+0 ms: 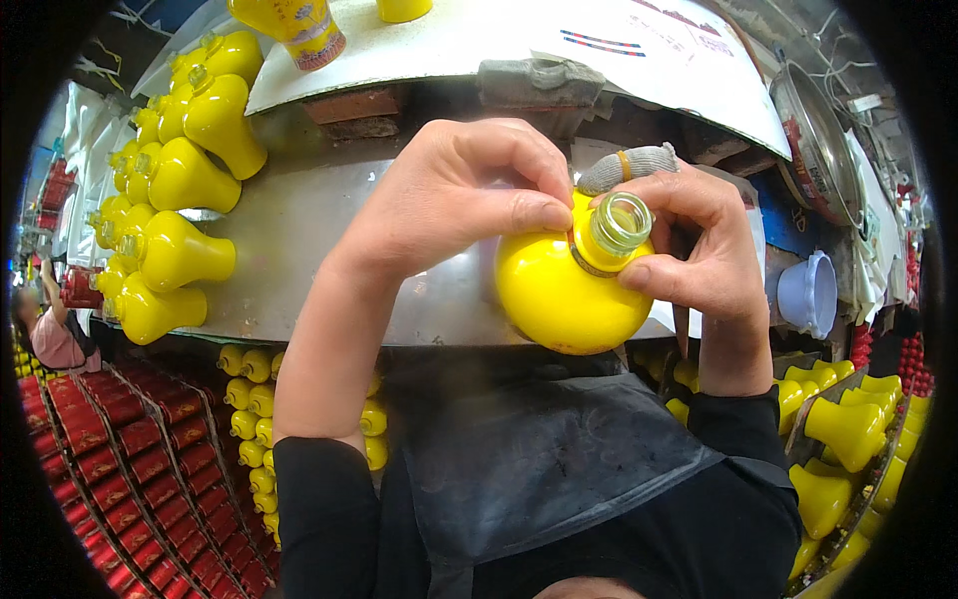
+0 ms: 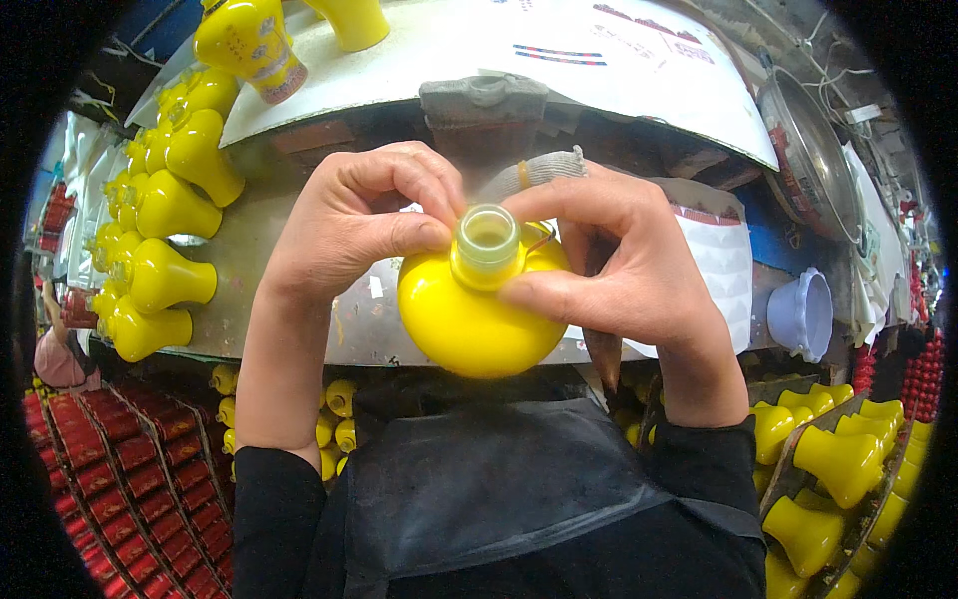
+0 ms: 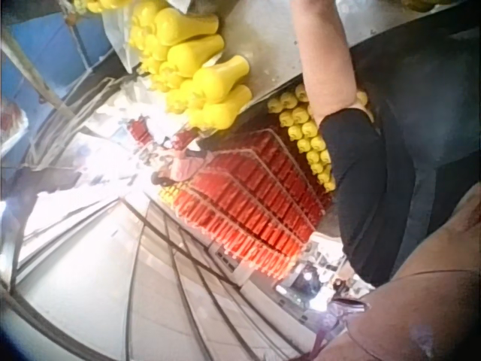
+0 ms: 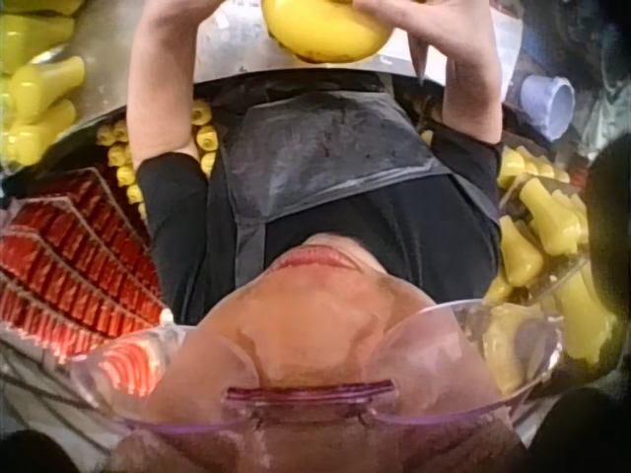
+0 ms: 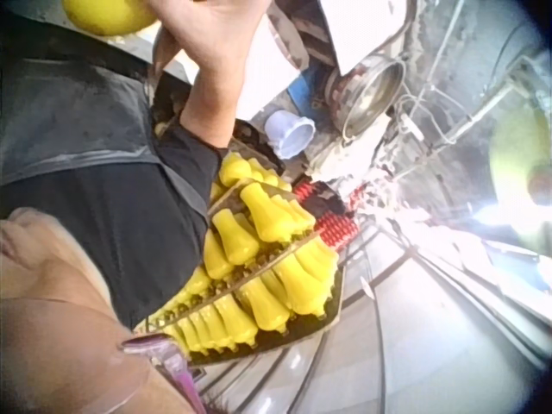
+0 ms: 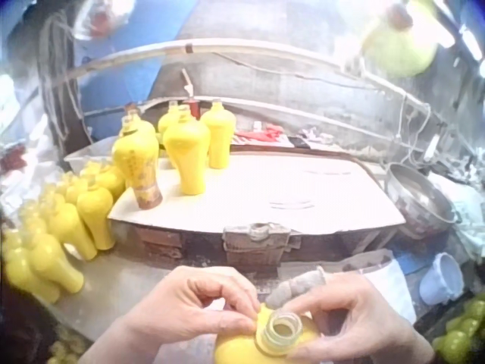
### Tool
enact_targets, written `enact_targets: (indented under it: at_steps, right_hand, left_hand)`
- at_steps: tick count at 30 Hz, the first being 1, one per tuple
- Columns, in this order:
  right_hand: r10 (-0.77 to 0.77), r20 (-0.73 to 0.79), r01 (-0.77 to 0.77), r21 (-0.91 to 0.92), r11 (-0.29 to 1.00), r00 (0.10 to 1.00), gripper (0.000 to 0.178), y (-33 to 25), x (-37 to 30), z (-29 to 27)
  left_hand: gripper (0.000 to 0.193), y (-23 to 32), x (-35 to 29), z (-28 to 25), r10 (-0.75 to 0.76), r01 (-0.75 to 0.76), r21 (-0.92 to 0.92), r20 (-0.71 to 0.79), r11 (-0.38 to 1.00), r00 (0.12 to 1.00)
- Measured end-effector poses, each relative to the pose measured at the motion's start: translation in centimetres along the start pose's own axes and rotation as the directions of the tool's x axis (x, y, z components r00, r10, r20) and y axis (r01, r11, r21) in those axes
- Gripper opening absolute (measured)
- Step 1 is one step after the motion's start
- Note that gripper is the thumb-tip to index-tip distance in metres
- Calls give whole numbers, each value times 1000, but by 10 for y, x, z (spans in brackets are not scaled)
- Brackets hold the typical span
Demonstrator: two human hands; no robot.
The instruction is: The person applies decorative stickers to yellow ceramic vases, smoothing each label with fingers and a cloth, then places a neck seal and a cap on the vase. The person handles the vases one at a time on a metal workbench.
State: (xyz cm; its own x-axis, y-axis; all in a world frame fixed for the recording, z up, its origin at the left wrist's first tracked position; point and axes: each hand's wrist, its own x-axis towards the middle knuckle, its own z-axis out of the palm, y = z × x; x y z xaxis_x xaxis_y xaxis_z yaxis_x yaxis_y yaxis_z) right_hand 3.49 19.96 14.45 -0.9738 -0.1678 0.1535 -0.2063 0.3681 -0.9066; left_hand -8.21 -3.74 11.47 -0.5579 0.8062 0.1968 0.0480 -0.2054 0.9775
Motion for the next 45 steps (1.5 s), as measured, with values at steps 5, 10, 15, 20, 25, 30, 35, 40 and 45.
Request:
enact_targets:
  at_steps: [5, 10, 15, 20, 25, 30, 35, 40, 45]
  right_hand:
    - [22, -1, -22, 23, 1000, 1000, 46, 0, -4, 2]
    - [8, -21, -6, 61, 998, 1000, 45, 3, -5, 2]
    - [11, -24, -8, 85, 996, 1000, 46, 6, -7, 2]
    - [-2, -34, 5, 111, 994, 999, 47, 7, -8, 3]
    - [10, -37, -4, 143, 990, 999, 47, 5, -11, 5]
    - [-12, -49, 17, 108, 994, 999, 48, 6, -10, 6]
    - [-23, -50, 27, 88, 996, 998, 50, 8, -10, 7]
    - [-6, -67, 14, 122, 992, 998, 51, 8, -12, 9]
    - [14, -94, -4, 99, 995, 995, 52, 8, -13, 10]
  left_hand:
    - [8, -4, 4, -4, 50, -50, -9, 63, 999, 997]
    - [4, -3, 8, -2, 56, -60, 43, 87, 997, 995]
    - [5, 1, 12, 0, 15, -24, 95, 102, 995, 995]
    - [16, 5, 9, 6, -68, 67, 4, 46, 998, 997]
    - [22, -1, -5, 17, -97, 89, -51, -178, 995, 979]
    - [16, 0, -36, 25, 67, -62, 27, -260, 998, 963]
    - [26, 1, -52, 42, 103, -53, 189, -266, 981, 958]
    - [29, 1, -50, 45, 102, -55, 180, -268, 982, 958]
    - [36, -4, -47, 44, 83, -54, 134, -226, 990, 970]
